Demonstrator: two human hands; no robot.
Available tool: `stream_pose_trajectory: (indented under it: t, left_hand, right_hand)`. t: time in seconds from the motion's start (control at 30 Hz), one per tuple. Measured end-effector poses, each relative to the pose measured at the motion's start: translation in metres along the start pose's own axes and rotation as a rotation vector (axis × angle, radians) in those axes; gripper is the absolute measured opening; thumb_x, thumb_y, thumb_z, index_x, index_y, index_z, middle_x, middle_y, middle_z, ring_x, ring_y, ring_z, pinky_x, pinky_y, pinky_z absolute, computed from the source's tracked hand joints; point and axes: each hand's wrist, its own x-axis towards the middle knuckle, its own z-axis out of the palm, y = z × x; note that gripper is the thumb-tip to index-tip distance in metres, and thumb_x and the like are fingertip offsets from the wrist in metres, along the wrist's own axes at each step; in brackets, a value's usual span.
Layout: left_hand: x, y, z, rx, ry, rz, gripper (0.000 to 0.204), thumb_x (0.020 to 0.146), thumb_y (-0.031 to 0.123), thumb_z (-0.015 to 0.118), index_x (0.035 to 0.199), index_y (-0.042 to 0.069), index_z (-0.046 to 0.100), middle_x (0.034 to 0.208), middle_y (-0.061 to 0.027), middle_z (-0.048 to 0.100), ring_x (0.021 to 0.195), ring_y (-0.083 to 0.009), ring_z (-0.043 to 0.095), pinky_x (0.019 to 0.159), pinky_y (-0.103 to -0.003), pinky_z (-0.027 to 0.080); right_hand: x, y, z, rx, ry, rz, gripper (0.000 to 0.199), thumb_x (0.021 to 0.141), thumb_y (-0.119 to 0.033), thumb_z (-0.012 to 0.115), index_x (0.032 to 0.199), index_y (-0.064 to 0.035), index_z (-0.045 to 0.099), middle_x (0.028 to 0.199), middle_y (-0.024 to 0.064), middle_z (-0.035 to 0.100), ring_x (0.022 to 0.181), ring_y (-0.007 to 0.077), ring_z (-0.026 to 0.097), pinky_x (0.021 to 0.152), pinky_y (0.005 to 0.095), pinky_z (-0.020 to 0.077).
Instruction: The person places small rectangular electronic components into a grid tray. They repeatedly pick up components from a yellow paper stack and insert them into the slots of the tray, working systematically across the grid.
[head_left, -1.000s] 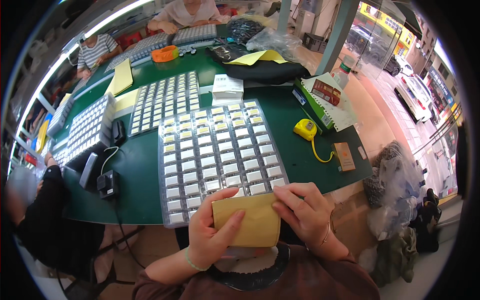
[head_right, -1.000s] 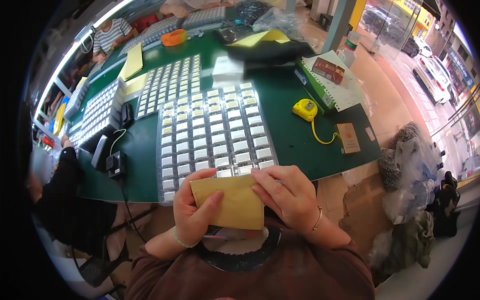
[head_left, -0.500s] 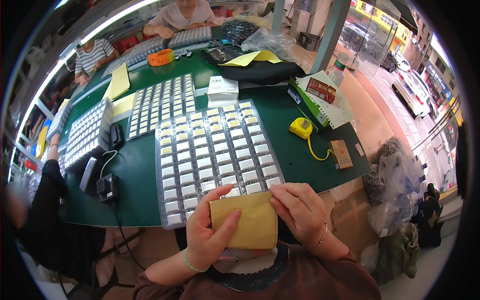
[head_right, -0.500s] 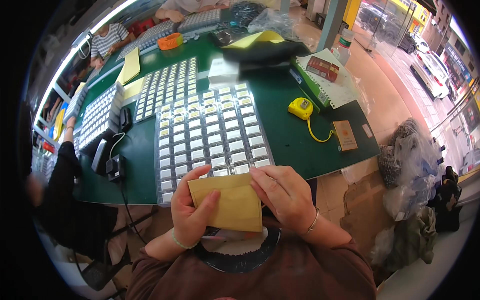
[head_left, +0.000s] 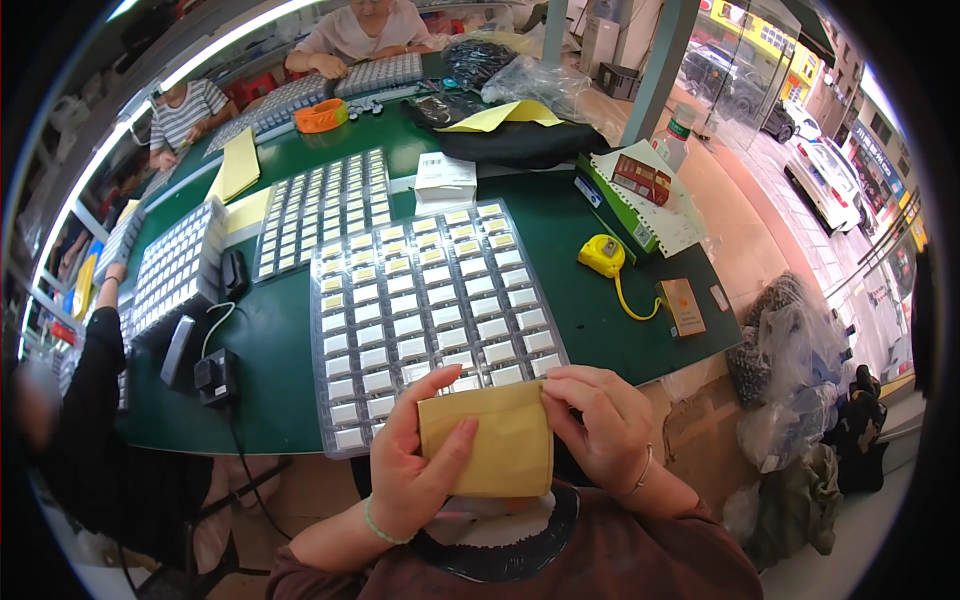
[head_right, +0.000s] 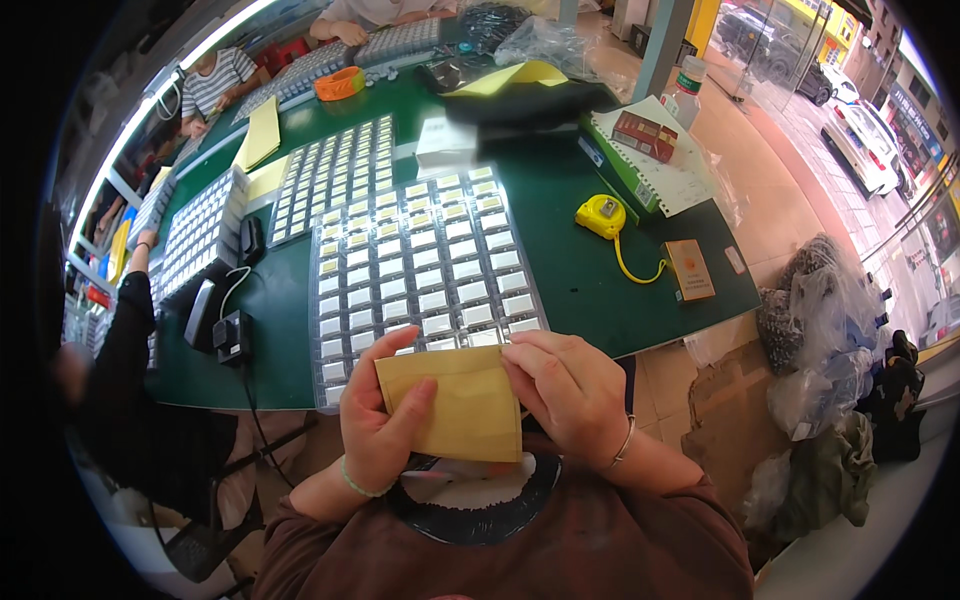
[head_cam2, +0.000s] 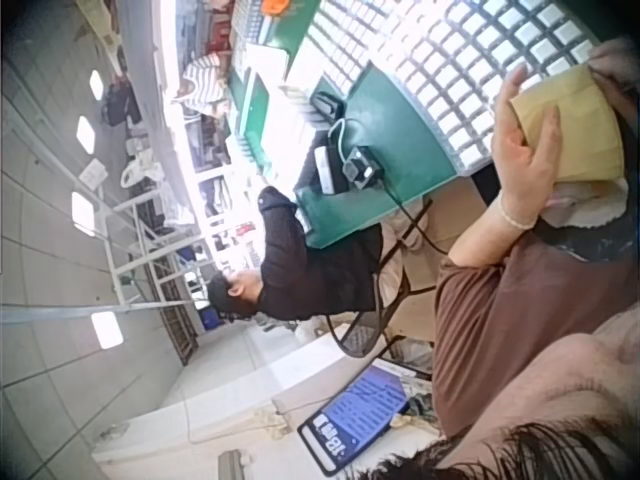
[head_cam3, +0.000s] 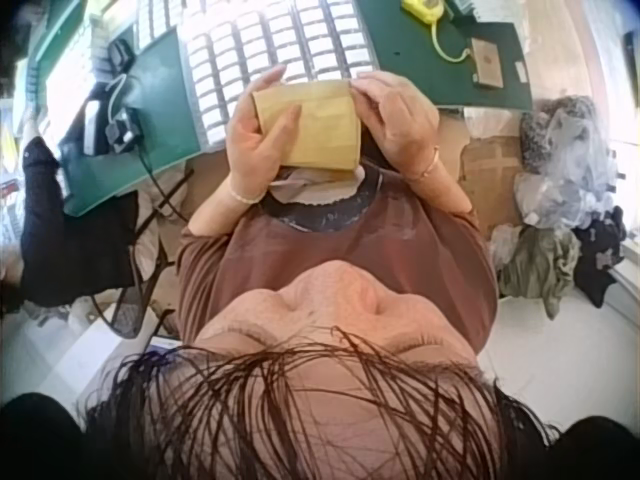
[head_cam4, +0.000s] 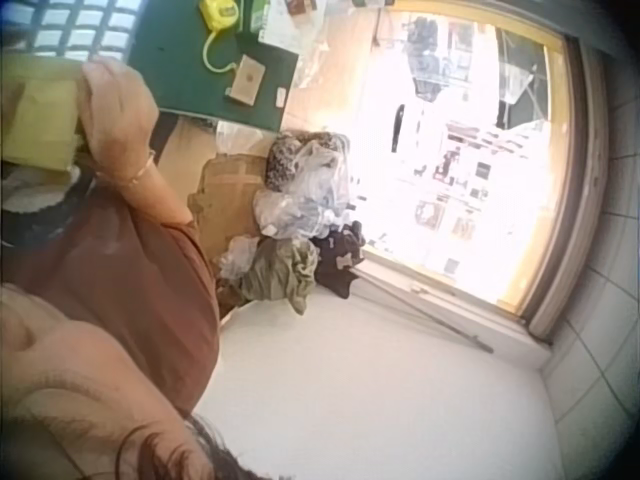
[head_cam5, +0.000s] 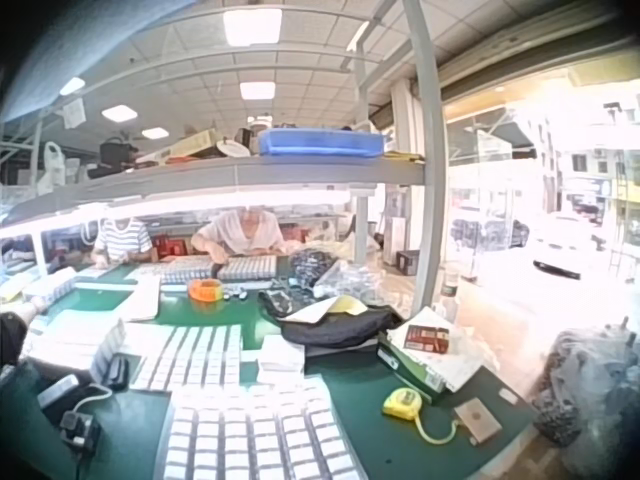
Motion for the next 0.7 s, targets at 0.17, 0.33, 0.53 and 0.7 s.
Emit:
stream_pose_trajectory:
  t: [0.17, 0.33, 0.53, 0.7]
  left_hand:
    - [0.001, 0.009, -0.003, -0.058, 0.000, -0.050, 0.049, 0.097, 0.001, 0.060, 0.144, -0.001, 0.043, 0.112, -0.0049, 0.064, 0.100, -0.0077, 0.061, 0.087, -0.023, 0.050]
    - [-0.007, 0.023, -0.020, -0.030, -0.018, -0.089, 0.049, 0.095, -0.002, 0.059, 0.143, -0.001, 0.044, 0.110, -0.0052, 0.066, 0.097, -0.0083, 0.063, 0.086, -0.023, 0.051]
    - [-0.007, 0.047, -0.087, 0.067, 0.406, 0.287, 0.047, 0.094, -0.003, 0.054, 0.141, -0.001, 0.046, 0.108, -0.0082, 0.068, 0.093, -0.0111, 0.065, 0.084, -0.025, 0.053]
    - [0.008, 0.057, -0.151, 0.015, 0.540, 0.327, 0.044, 0.097, 0.002, 0.054, 0.141, 0.000, 0.046, 0.114, -0.0114, 0.066, 0.097, -0.0168, 0.067, 0.087, -0.029, 0.055]
  right_hand:
    - [0.003, -0.002, 0.001, 0.021, 0.076, -0.141, 0.022, 0.080, -0.002, 0.075, 0.099, -0.0045, 0.064, 0.111, 0.0149, 0.064, 0.093, 0.0300, 0.066, 0.075, 0.0369, 0.0546]
    - [-0.009, 0.002, -0.003, 0.437, 0.125, -0.159, 0.015, 0.087, -0.010, 0.071, 0.099, -0.0045, 0.062, 0.107, 0.0117, 0.061, 0.091, 0.0255, 0.061, 0.080, 0.0345, 0.0511]
    - [0.010, 0.022, -0.005, 0.614, 0.277, 0.319, 0.014, 0.089, -0.001, 0.069, 0.101, -0.0005, 0.063, 0.104, 0.0086, 0.060, 0.088, 0.0154, 0.059, 0.078, 0.0267, 0.0493]
    - [0.041, 0.056, 0.009, 0.593, 0.144, 0.569, 0.009, 0.088, -0.002, 0.073, 0.095, 0.0000, 0.067, 0.085, -0.0003, 0.065, 0.074, 0.0031, 0.058, 0.070, 0.0190, 0.0477]
